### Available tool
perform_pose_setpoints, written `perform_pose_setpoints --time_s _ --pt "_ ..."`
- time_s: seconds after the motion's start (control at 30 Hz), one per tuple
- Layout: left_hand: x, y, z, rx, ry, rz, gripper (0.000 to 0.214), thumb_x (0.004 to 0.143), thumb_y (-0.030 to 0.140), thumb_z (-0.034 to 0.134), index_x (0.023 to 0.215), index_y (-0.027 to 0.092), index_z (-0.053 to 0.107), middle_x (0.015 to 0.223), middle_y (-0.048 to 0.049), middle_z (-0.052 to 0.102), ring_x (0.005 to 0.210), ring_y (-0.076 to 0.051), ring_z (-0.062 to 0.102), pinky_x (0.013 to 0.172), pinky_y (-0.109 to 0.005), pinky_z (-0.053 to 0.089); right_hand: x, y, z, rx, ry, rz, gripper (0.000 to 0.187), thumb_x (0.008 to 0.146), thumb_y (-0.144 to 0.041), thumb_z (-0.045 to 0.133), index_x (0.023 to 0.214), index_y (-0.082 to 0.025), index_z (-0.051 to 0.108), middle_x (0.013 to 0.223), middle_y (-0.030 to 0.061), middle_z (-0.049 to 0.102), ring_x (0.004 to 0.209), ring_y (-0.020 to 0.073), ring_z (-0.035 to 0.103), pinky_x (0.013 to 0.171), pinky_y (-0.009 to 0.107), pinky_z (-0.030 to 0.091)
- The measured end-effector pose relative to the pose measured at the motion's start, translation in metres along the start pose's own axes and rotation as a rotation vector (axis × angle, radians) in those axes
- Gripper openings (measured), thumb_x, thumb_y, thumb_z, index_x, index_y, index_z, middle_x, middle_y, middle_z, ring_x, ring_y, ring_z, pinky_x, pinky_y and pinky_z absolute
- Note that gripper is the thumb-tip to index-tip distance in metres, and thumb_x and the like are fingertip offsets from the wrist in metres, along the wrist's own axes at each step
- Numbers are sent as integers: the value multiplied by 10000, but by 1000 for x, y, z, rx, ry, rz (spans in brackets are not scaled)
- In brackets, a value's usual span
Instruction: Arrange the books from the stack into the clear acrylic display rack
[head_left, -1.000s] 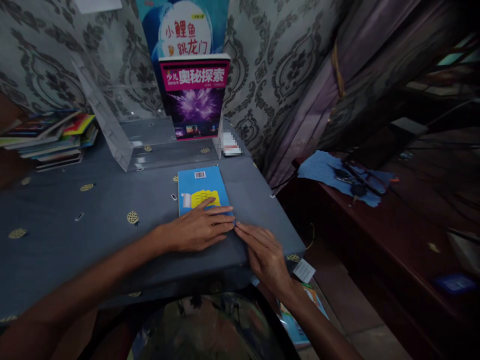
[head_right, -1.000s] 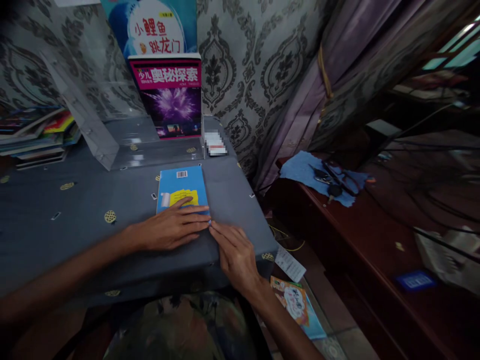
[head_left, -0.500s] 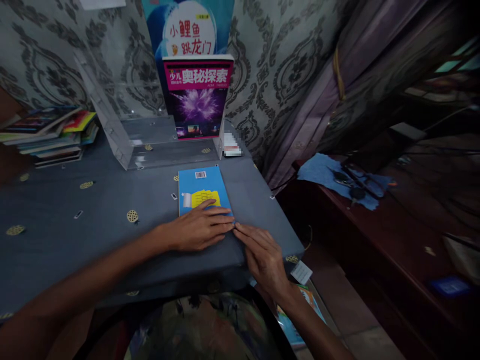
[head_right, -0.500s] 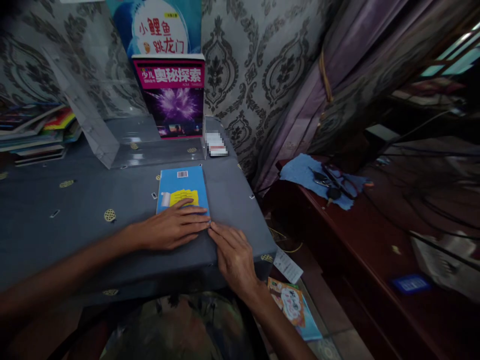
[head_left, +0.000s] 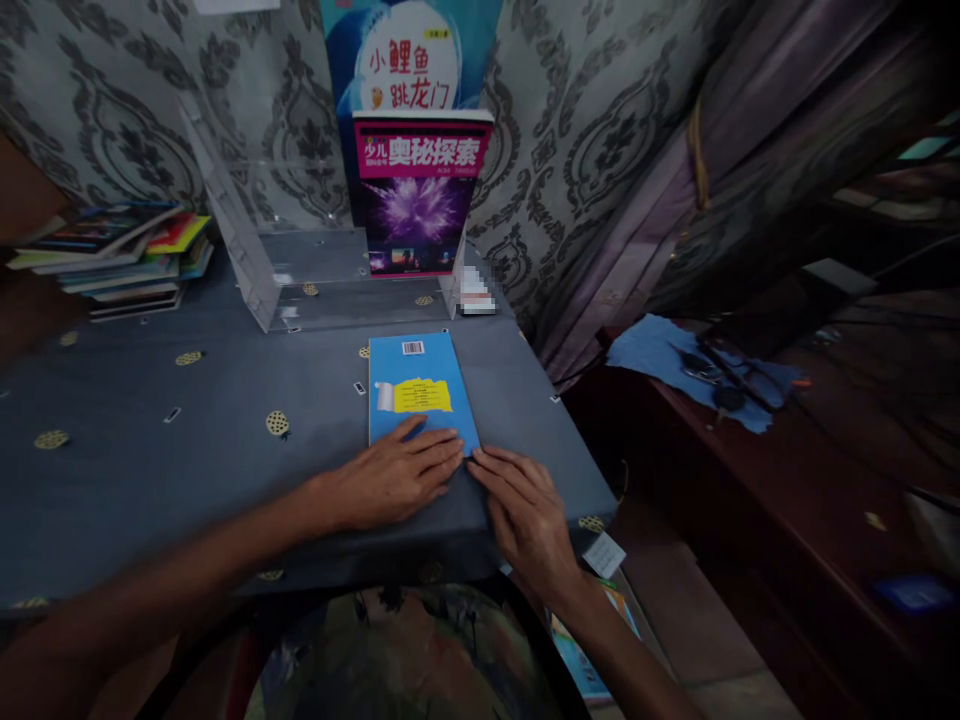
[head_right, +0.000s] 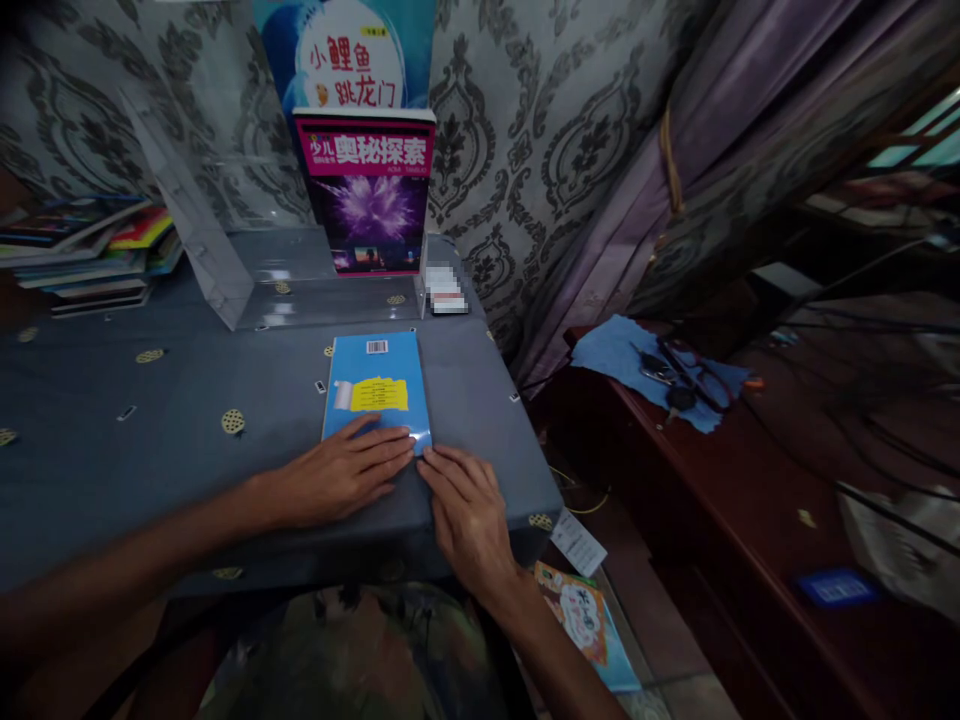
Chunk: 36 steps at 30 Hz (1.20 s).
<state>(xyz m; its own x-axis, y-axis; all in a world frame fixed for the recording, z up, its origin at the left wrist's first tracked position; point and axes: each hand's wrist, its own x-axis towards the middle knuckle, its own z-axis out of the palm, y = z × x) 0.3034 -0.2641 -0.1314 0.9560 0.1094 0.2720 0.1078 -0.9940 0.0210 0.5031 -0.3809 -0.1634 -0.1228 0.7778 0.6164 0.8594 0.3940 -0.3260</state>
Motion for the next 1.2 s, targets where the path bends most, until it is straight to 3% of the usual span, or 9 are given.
perform_pose_setpoints --time_s 0.17,0.4,0.77,0.97,1.2 --pt "-12 0 -6 53 42 -32 349 1027 289 441 1306 132 578 1317 -110 651 1316 -247 522 1168 -489 322 5 -8 2 22 -12 -55 405 915 -50 461 1228 -224 650 1146 92 732 1144 252 637 959 495 507" --pt "-39 0 -9 59 74 -113 373 1032 259 401 1349 121 542 1325 -130 641 1287 -250 541 1119 -496 397 6 -19 10 -5 -27 -60 395 907 -31 453 1198 -213 650 1187 95 717 1184 244 632 1125 582 353" --pt "-61 1 -16 69 70 -173 356 1033 242 394 1331 149 565 1327 -103 646 1258 -235 566 1051 -422 465 24 -39 21 76 -137 -164 366 912 -42 438 1153 -196 666 1199 115 711 1217 252 611 1100 579 402" --pt "-72 -17 -24 80 60 -203 341 1034 248 385 1288 176 601 1299 -98 659 1230 -227 580 984 -396 503 35 -44 22 101 -245 -196 359 889 -40 453 1141 -175 672 1238 125 690 1260 267 575 1100 583 407" --pt "-76 -48 -33 196 13 -137 384 998 156 401 1355 198 535 1314 -87 647 1225 -217 581 992 -370 462 53 -42 26 161 -312 -224 358 907 -69 490 1182 -222 661 1215 71 705 1219 213 591 1140 486 395"
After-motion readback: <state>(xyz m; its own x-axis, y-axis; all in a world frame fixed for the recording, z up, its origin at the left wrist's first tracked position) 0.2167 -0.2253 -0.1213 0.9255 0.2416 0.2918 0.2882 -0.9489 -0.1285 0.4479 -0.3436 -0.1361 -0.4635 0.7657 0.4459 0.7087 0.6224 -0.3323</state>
